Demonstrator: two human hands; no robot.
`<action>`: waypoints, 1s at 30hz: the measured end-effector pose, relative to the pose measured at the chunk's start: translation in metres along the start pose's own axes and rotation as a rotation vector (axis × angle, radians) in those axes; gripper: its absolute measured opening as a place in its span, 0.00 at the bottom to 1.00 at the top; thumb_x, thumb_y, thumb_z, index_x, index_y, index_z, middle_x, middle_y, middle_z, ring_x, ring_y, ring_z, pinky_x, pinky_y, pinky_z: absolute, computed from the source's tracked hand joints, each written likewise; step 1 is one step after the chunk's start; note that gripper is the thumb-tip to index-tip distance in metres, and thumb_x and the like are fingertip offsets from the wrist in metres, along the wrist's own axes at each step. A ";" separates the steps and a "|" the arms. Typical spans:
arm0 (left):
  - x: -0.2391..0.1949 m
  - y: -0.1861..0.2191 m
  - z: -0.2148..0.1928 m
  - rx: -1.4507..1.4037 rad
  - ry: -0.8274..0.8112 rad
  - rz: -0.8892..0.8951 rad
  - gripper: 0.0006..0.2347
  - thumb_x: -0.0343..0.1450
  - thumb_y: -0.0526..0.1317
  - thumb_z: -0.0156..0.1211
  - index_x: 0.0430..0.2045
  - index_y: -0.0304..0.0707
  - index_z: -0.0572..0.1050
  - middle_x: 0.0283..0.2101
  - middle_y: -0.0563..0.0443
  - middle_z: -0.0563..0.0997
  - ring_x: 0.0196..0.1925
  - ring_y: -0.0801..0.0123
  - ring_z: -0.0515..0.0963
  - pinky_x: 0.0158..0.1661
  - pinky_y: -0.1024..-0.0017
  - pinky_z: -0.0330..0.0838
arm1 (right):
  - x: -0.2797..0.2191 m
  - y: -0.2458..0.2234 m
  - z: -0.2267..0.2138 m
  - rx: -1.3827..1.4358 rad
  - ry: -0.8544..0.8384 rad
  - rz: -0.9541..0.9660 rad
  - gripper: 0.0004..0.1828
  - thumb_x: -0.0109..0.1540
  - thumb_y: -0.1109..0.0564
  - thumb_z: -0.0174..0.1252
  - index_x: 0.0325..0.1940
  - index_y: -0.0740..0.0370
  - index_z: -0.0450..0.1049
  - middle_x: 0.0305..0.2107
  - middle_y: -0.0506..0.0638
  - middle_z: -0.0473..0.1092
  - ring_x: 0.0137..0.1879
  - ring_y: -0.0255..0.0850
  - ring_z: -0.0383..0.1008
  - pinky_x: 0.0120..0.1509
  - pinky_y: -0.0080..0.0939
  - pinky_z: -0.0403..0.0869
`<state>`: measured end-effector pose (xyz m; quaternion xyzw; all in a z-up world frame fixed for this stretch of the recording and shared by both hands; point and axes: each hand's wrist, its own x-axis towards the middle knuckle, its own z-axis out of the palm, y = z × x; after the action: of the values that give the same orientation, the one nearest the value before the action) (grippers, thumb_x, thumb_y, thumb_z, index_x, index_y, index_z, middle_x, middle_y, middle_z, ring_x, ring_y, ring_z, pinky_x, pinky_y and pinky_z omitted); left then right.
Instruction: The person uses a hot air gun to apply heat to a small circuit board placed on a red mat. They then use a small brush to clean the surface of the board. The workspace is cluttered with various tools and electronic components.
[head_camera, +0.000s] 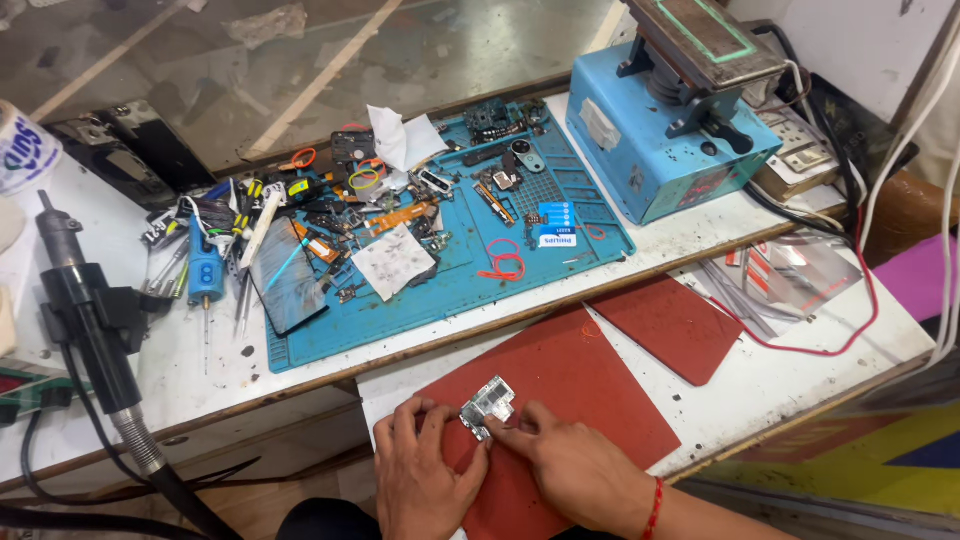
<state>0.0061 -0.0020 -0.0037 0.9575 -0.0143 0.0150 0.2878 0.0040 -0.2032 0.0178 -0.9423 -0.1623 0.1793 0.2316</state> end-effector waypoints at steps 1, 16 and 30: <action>-0.001 0.000 0.000 0.013 -0.006 0.002 0.24 0.54 0.48 0.76 0.43 0.45 0.80 0.53 0.49 0.71 0.55 0.52 0.67 0.51 0.54 0.68 | -0.002 -0.001 0.000 -0.013 -0.049 -0.014 0.35 0.59 0.62 0.45 0.72 0.45 0.64 0.49 0.60 0.66 0.36 0.60 0.76 0.43 0.59 0.75; -0.003 -0.002 -0.004 -0.044 0.071 0.113 0.21 0.57 0.47 0.74 0.40 0.40 0.79 0.51 0.46 0.72 0.54 0.50 0.68 0.51 0.54 0.66 | 0.001 0.008 0.003 0.034 0.064 -0.027 0.29 0.58 0.61 0.50 0.65 0.47 0.69 0.49 0.57 0.68 0.40 0.56 0.78 0.41 0.55 0.77; -0.004 -0.006 -0.006 -0.088 0.026 0.105 0.20 0.60 0.49 0.73 0.43 0.45 0.81 0.49 0.50 0.72 0.52 0.54 0.67 0.50 0.56 0.68 | 0.004 0.001 -0.005 -0.015 0.088 0.107 0.37 0.59 0.63 0.49 0.74 0.44 0.65 0.43 0.57 0.69 0.35 0.59 0.76 0.39 0.57 0.75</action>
<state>0.0018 0.0066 -0.0025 0.9415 -0.0612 0.0419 0.3288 0.0098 -0.2040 0.0201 -0.9582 -0.1025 0.1489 0.2216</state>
